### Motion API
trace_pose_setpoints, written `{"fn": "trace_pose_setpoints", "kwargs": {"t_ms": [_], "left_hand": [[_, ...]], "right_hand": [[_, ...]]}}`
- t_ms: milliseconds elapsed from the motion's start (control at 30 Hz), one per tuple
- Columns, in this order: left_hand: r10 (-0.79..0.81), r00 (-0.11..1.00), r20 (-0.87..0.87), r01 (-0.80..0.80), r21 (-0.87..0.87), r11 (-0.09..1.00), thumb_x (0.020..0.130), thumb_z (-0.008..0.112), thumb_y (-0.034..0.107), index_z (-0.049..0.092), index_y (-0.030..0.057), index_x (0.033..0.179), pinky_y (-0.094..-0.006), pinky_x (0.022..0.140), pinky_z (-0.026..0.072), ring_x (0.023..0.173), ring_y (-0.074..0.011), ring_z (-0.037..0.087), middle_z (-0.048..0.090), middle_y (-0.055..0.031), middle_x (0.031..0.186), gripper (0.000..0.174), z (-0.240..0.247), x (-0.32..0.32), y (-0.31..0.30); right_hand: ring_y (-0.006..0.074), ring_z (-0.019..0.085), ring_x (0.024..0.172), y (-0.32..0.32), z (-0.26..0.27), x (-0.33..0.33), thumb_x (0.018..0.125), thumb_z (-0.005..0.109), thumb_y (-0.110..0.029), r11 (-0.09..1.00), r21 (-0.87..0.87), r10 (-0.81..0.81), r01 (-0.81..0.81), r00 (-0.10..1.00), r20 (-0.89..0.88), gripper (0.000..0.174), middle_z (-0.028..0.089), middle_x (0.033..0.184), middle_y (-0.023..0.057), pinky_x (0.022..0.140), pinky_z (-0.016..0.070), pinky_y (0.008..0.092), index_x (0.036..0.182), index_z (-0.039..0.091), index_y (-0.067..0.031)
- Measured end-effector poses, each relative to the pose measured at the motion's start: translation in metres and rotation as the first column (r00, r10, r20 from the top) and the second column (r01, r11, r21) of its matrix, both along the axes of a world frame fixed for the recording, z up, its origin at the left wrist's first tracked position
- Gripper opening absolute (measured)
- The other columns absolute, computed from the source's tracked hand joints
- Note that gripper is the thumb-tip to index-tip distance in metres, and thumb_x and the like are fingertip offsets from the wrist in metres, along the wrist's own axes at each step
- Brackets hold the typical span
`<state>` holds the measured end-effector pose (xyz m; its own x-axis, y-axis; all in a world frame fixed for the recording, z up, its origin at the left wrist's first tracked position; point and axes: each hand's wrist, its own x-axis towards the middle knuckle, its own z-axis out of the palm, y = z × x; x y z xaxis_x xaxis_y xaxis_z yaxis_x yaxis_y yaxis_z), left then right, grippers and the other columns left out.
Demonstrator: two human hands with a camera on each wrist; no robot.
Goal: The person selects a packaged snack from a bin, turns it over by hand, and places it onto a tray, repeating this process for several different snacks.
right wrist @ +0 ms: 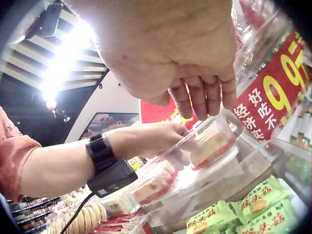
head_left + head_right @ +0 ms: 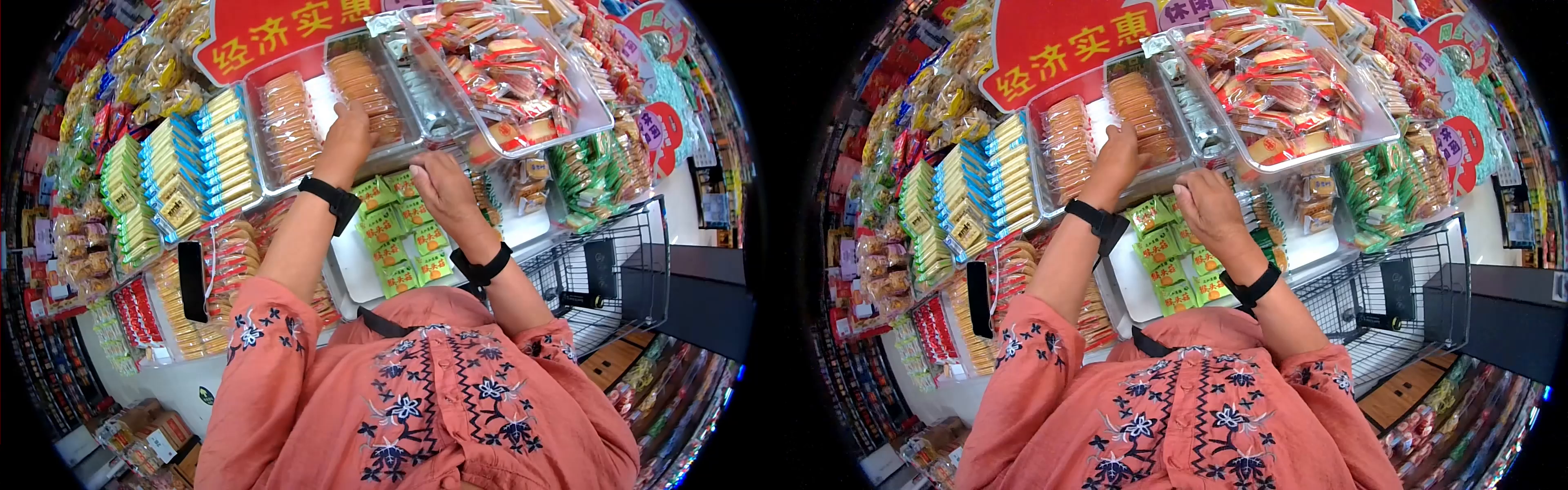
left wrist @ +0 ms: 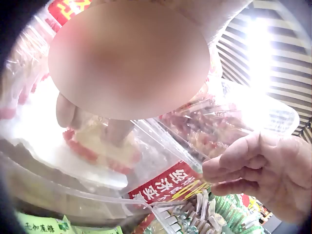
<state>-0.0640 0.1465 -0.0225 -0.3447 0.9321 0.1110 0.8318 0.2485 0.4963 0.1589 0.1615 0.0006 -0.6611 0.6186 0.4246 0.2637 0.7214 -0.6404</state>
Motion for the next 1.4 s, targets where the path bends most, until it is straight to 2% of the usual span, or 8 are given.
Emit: {"fn": "trace_pose_setpoints", "kwargs": {"t_ms": [567, 867, 1000, 1033, 1100, 1300, 1333, 1400], "left_hand": [[-0.019, 0.998, -0.066, 0.017, -0.031, 0.999, 0.078, 0.081, 0.019, 0.05, -0.0042, 0.119, -0.0486, 0.083, 0.057, 0.096, -0.0463, 0.066, 0.054, -0.0287, 0.118, 0.056, 0.008, 0.005, -0.01], [0.011, 1.0, -0.002, -0.011, -0.075, 0.997, 0.079, 0.079, 0.02, 0.051, -0.0033, 0.12, -0.0491, 0.087, 0.0548, 0.102, -0.0478, 0.063, 0.054, -0.0294, 0.119, 0.055, 0.011, 0.002, -0.014], [-0.121, 0.99, 0.065, 0.121, 0.012, 0.993, 0.082, 0.074, 0.018, 0.054, -0.0032, 0.116, -0.0491, 0.089, 0.0508, 0.106, -0.0475, 0.057, 0.057, -0.0294, 0.114, 0.045, -0.009, -0.015, -0.013], [-0.118, 0.992, 0.046, 0.118, 0.005, 0.993, 0.083, 0.072, 0.014, 0.061, 0.0069, 0.121, -0.0493, 0.086, 0.0555, 0.101, -0.0454, 0.065, 0.058, -0.0297, 0.118, 0.04, 0.004, -0.011, -0.017], [-0.098, 0.993, 0.063, 0.097, 0.008, 0.995, 0.081, 0.073, 0.016, 0.056, 0.0049, 0.124, -0.0503, 0.086, 0.055, 0.101, -0.0473, 0.064, 0.055, -0.0302, 0.122, 0.047, -0.006, -0.017, -0.018], [-0.045, 0.997, 0.07, 0.046, -0.014, 0.999, 0.082, 0.077, 0.019, 0.056, 0.0025, 0.125, -0.046, 0.09, 0.0494, 0.106, -0.0427, 0.059, 0.057, -0.0233, 0.113, 0.05, 0.021, -0.015, -0.035], [-0.033, 0.997, 0.07, 0.034, -0.015, 0.999, 0.083, 0.077, 0.021, 0.057, 0.0013, 0.123, -0.0456, 0.09, 0.0493, 0.106, -0.042, 0.059, 0.057, -0.0233, 0.113, 0.049, 0.026, -0.013, -0.038], [-0.033, 0.995, 0.096, 0.024, 0.095, 0.995, 0.086, 0.076, 0.023, 0.058, -0.0008, 0.119, -0.0431, 0.088, 0.0503, 0.102, -0.0384, 0.062, 0.059, -0.0225, 0.112, 0.045, 0.031, -0.009, -0.045]], "right_hand": [[0.0369, 0.059, 0.093, -0.004, 0.004, 0.0, 0.096, 0.06, -0.013, 0.999, -0.029, 0.025, -0.025, 0.999, 0.024, 0.015, 0.064, 0.096, 0.0163, 0.084, 0.0468, 0.0438, 0.103, 0.063, 0.0001], [0.0371, 0.058, 0.092, -0.01, 0.01, 0.008, 0.096, 0.06, -0.012, 0.998, -0.053, 0.027, -0.026, 1.0, 0.017, 0.014, 0.062, 0.093, 0.0173, 0.081, 0.0469, 0.0431, 0.102, 0.063, 0.0009], [0.0373, 0.059, 0.092, -0.012, 0.01, 0.01, 0.094, 0.062, -0.011, 1.0, -0.006, 0.021, -0.021, 1.0, -0.009, 0.014, 0.062, 0.093, 0.0176, 0.082, 0.0475, 0.0434, 0.102, 0.063, 0.0004], [0.0374, 0.059, 0.092, -0.012, 0.013, 0.011, 0.094, 0.062, -0.011, 0.999, 0.031, 0.014, -0.013, 1.0, -0.021, 0.013, 0.062, 0.093, 0.0176, 0.082, 0.0477, 0.0435, 0.101, 0.063, 0.0001], [0.0378, 0.06, 0.091, -0.016, 0.031, 0.012, 0.092, 0.063, -0.01, 0.997, -0.049, 0.051, -0.052, 0.998, -0.022, 0.012, 0.064, 0.092, 0.017, 0.082, 0.0488, 0.0443, 0.1, 0.063, -0.0004], [0.0213, 0.069, 0.085, -0.021, 0.117, 0.031, 0.095, 0.063, -0.01, 0.943, -0.274, 0.176, -0.191, 0.981, -0.077, 0.014, 0.07, 0.094, 0.0109, 0.077, 0.053, 0.0317, 0.105, 0.068, -0.0013], [0.0141, 0.069, 0.086, -0.016, 0.13, 0.036, 0.096, 0.063, -0.01, 0.956, -0.252, 0.136, -0.152, 0.987, -0.08, 0.015, 0.072, 0.094, 0.0069, 0.077, 0.0528, 0.0283, 0.107, 0.069, -0.0023], [0.0152, 0.067, 0.079, -0.003, 0.155, 0.047, 0.093, 0.065, -0.013, 0.962, -0.274, -0.016, 0.002, 0.999, -0.049, 0.019, 0.07, 0.088, 0.0083, 0.071, 0.053, 0.0303, 0.108, 0.068, -0.0016]]}}
